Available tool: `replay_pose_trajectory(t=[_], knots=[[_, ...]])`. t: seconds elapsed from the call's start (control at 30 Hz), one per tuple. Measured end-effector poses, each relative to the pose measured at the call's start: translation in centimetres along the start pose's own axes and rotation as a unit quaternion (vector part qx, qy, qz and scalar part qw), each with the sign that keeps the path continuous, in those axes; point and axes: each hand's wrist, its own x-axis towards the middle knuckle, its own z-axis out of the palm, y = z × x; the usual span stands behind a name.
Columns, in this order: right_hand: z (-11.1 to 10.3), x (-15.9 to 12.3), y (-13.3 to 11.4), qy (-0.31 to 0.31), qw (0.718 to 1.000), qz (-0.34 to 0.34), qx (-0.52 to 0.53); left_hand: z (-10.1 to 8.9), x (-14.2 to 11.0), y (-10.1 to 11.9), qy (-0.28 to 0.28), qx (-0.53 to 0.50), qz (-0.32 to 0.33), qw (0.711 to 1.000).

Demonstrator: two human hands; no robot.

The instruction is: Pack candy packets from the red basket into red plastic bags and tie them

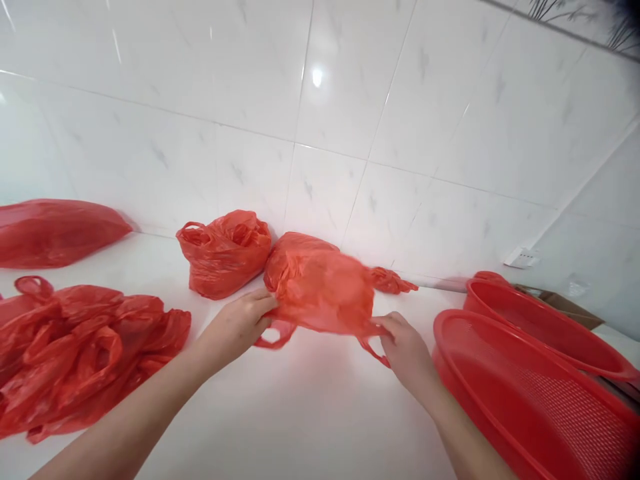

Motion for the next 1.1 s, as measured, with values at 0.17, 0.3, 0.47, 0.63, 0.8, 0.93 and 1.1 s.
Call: replay_pose_trajectory(t=[0.17, 0.3, 0.47, 0.63, 0.8, 0.93, 1.1], knots=[[-1.7, 0.4, -1.1, -0.093, 0.97, 0.149, 0.167, -0.5, -0.4, -0.4, -0.055, -0.282, -0.216, 0.933], [-3.7, 0.5, -2.3, -0.213, 0.93, 0.183, 0.238, -0.5, -0.8, 0.2, -0.111, -0.489, -0.247, 0.829], [-4.1, 0.6, -1.7, -0.287, 0.903, 0.156, 0.278, -0.1, -0.8, 0.9, -0.069, -0.628, -0.288, 0.719], [-1.0, 0.4, 1.8, -0.265, 0.861, 0.199, 0.385, 1.2, -1.0, 0.2, -0.041, -0.677, -0.308, 0.668], [2.1, 0.4, 3.6, -0.166, 0.713, 0.3, 0.611, 3.3, -1.7, -1.1, 0.001, -0.706, -0.306, 0.638], [2.5, 0.8, 3.2, -0.092, 0.639, 0.382, 0.661, 4.5, -2.4, -1.7, 0.044, -0.733, -0.294, 0.611], [2.4, 1.0, 3.1, -0.098, 0.589, 0.426, 0.68, 5.0, -2.7, -1.5, 0.047, -0.728, -0.33, 0.599]])
